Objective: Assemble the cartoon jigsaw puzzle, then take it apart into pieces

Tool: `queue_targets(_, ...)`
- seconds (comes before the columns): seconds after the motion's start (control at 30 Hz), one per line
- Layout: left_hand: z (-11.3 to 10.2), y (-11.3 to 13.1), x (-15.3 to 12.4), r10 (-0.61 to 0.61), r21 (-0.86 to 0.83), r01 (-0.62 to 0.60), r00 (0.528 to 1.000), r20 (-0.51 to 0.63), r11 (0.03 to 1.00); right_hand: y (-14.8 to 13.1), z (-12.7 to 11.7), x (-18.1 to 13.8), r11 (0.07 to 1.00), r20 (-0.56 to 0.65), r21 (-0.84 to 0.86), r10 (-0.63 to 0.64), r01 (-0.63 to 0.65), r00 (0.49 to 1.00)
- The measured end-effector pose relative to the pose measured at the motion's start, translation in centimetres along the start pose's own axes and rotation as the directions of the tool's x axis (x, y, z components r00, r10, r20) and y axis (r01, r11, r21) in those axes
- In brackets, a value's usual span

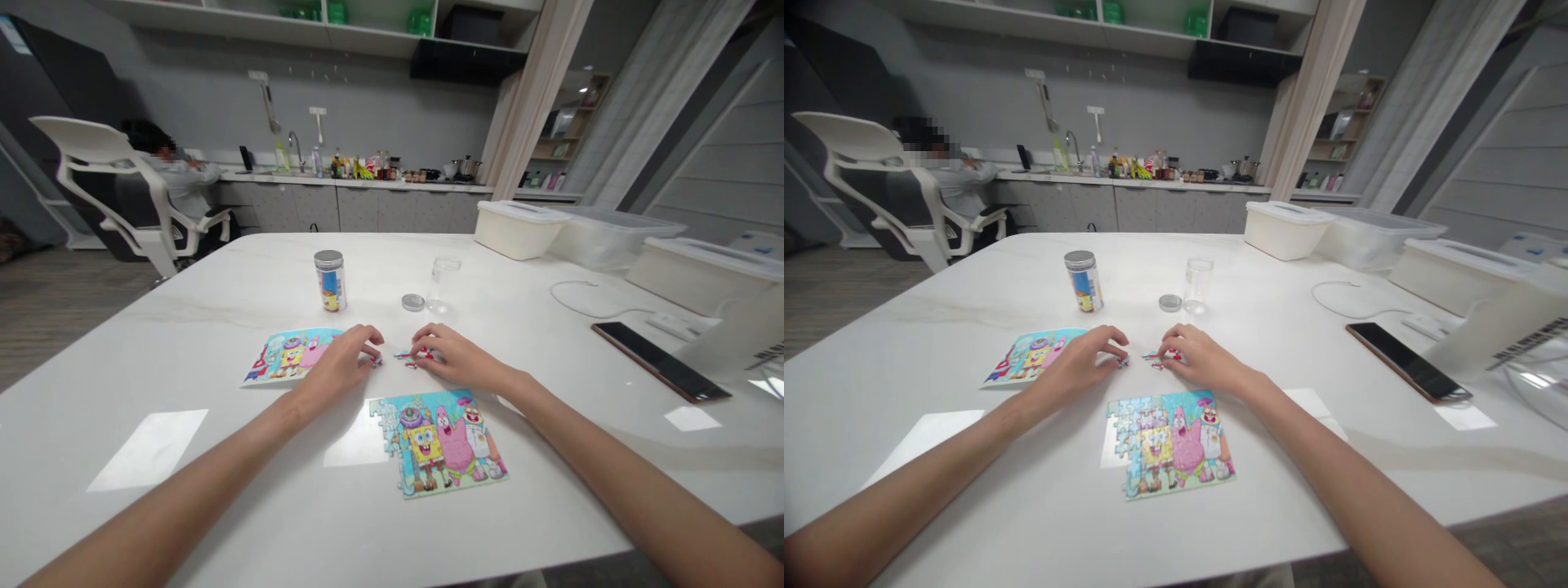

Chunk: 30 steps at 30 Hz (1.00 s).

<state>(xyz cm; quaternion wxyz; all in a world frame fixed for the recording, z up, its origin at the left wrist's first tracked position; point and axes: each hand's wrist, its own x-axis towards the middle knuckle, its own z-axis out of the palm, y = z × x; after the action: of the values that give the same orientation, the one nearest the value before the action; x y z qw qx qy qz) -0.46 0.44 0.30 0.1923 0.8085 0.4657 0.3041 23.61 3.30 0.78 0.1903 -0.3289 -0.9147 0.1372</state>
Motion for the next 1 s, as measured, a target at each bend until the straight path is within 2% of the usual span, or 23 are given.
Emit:
queue_targets(0.43,0.0,0.2,-0.1,-0.006,-0.007,0.006,1.000,0.007,1.000,0.1,0.0,0.0,0.999,-0.034,-0.042,-0.003,0.002,0.999)
queue_targets(0.67,0.0,0.2,-0.3,0.015,0.028,-0.016,1.000,0.002,0.999,-0.3,-0.9,-0.5,0.994,0.003,-0.108,0.037,-0.036,0.999)
queue_targets(0.8,-0.1,0.4,-0.3,0.038,0.049,-0.038,0.999,0.003,0.998,-0.3,-0.9,-0.5,0.996,0.007,-0.088,-0.002,0.002,1.000)
queue_targets(0.9,-0.2,0.7,-0.4,0.050,0.090,-0.051,0.999,0.013,0.995,-0.3,-0.8,-0.4,0.996,0.019,-0.083,-0.027,0.029,0.999)
queue_targets(1.0,-0.3,1.1,-0.4,0.064,0.207,-0.070,0.997,0.036,0.976,-0.2,-0.9,-0.4,0.995,-0.012,-0.099,-0.004,0.002,1.000)
